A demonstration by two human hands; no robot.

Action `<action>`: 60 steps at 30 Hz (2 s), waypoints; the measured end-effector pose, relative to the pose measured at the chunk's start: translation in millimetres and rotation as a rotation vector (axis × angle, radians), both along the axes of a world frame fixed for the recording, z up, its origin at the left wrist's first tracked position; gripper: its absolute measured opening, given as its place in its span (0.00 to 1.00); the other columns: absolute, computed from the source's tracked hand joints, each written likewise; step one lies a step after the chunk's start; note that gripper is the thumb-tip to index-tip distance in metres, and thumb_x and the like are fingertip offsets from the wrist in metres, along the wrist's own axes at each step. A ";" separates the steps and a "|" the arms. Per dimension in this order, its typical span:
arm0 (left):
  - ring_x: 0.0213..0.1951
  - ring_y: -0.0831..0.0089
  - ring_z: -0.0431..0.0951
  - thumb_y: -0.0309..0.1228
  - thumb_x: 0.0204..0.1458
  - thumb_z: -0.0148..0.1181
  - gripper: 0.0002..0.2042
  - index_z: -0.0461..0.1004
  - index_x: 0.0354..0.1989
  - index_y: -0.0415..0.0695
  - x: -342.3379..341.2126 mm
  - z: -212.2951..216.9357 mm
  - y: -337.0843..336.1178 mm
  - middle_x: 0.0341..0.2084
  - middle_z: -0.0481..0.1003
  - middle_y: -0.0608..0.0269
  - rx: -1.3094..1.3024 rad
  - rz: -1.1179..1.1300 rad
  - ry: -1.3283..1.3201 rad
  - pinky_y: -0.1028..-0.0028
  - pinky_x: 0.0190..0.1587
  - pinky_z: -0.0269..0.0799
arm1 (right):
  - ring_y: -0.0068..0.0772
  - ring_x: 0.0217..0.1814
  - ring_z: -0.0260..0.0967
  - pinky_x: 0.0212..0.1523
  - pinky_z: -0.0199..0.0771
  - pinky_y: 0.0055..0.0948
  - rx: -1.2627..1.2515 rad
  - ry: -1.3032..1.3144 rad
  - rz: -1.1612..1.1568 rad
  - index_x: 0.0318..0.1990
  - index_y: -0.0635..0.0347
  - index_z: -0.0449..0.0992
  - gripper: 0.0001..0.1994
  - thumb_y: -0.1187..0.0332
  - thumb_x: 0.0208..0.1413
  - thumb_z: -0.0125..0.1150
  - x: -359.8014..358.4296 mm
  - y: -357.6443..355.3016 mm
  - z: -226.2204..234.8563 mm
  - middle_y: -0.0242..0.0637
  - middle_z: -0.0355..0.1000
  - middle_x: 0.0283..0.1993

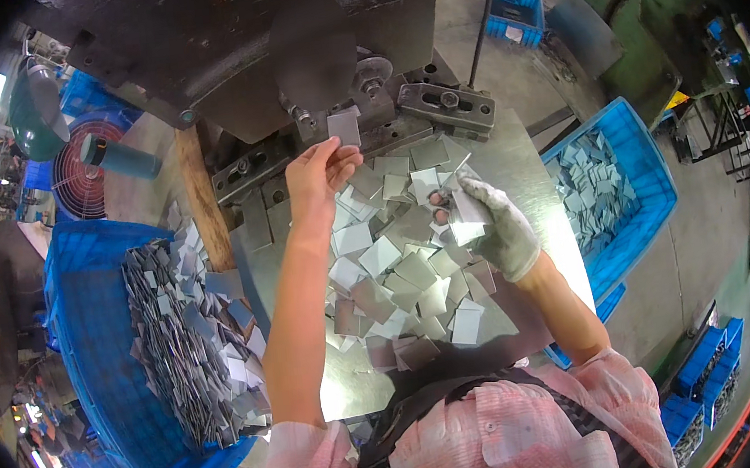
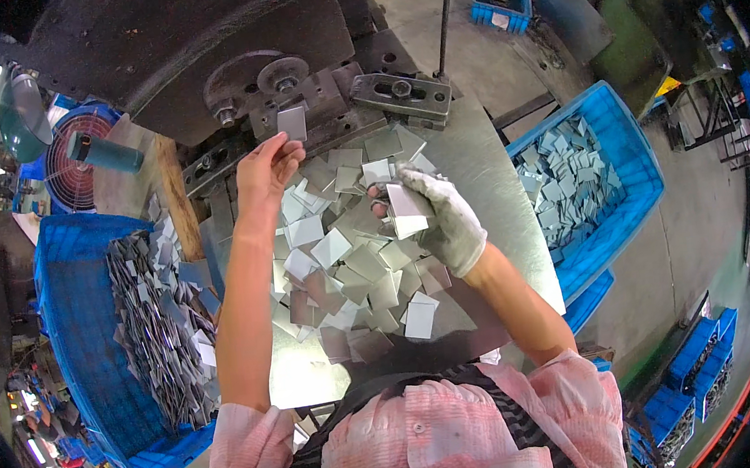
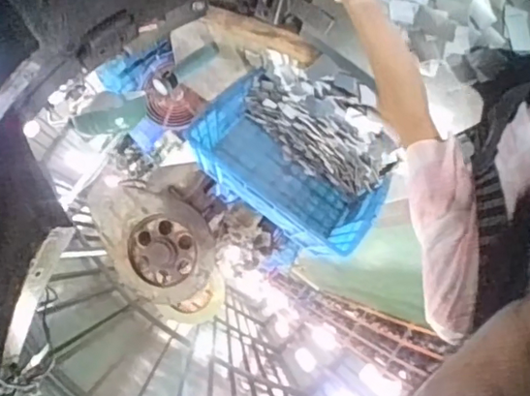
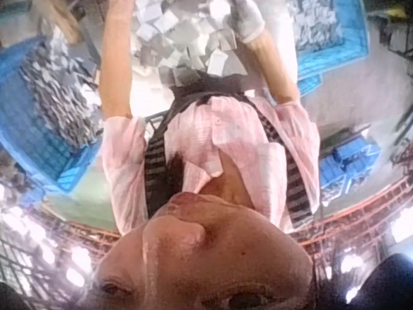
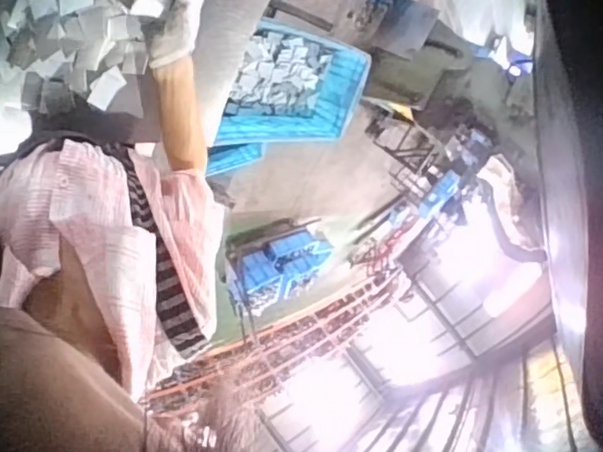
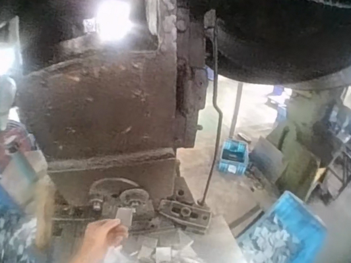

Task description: The person repeatedly picks up small metal plates from a pile on a table, inserts them into a punch machine die by hand, and gathers the processed plates with a gloved hand.

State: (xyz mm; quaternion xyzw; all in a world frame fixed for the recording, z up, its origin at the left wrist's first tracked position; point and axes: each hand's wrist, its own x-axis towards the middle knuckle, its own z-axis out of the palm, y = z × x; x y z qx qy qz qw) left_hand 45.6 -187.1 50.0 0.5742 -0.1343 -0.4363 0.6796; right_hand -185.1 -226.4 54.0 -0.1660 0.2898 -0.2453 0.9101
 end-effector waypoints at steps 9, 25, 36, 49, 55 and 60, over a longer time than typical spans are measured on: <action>0.24 0.66 0.78 0.24 0.47 0.55 0.06 0.69 0.27 0.32 -13.4 -11.9 -27.4 0.23 0.75 0.49 -0.051 0.168 0.188 0.81 0.23 0.75 | 0.33 0.36 0.72 0.31 0.75 0.27 0.075 -0.076 0.070 0.34 0.57 0.69 0.06 0.66 0.56 0.48 -2.1 14.8 10.9 0.43 0.70 0.42; 0.57 0.63 0.60 0.41 0.37 0.64 0.30 0.65 0.52 0.51 -57.0 2.3 154.0 0.54 0.62 0.64 0.175 -0.728 -1.601 0.60 0.56 0.55 | 0.27 0.36 0.69 0.32 0.73 0.21 -0.080 -0.079 -0.005 0.37 0.59 0.67 0.10 0.61 0.56 0.49 -30.2 5.3 -9.8 0.40 0.68 0.41; 0.49 0.61 0.65 0.33 0.36 0.63 0.24 0.68 0.46 0.43 -41.6 -15.6 108.3 0.45 0.67 0.62 0.110 -0.494 -1.472 0.65 0.51 0.62 | 0.31 0.36 0.70 0.33 0.72 0.29 -0.014 -0.032 0.130 0.42 0.58 0.67 0.14 0.59 0.54 0.53 30.5 -17.9 -13.1 0.41 0.70 0.42; 0.38 0.65 0.71 0.27 0.34 0.63 0.17 0.68 0.36 0.44 -21.5 10.6 108.3 0.35 0.70 0.65 0.361 -0.652 -1.741 0.73 0.35 0.71 | 0.34 0.37 0.71 0.35 0.73 0.35 -0.195 0.125 0.089 0.49 0.58 0.65 0.16 0.64 0.53 0.53 85.4 -36.7 -19.8 0.38 0.69 0.41; 0.17 0.78 0.70 0.28 0.44 0.60 0.06 0.70 0.22 0.40 -6.2 3.6 100.7 0.15 0.71 0.66 0.422 -0.433 -0.563 0.81 0.23 0.65 | 0.28 0.37 0.70 0.35 0.71 0.27 -0.134 0.046 0.080 0.47 0.58 0.66 0.16 0.58 0.55 0.50 18.4 -20.3 -4.3 0.37 0.71 0.40; 0.20 0.78 0.74 0.28 0.47 0.57 0.05 0.71 0.24 0.40 -17.8 2.8 32.8 0.21 0.75 0.59 -0.005 0.037 -0.075 0.83 0.22 0.67 | 0.26 0.35 0.70 0.27 0.71 0.23 -0.019 -0.007 0.020 0.38 0.57 0.69 0.10 0.61 0.57 0.47 9.5 1.1 9.3 0.39 0.71 0.40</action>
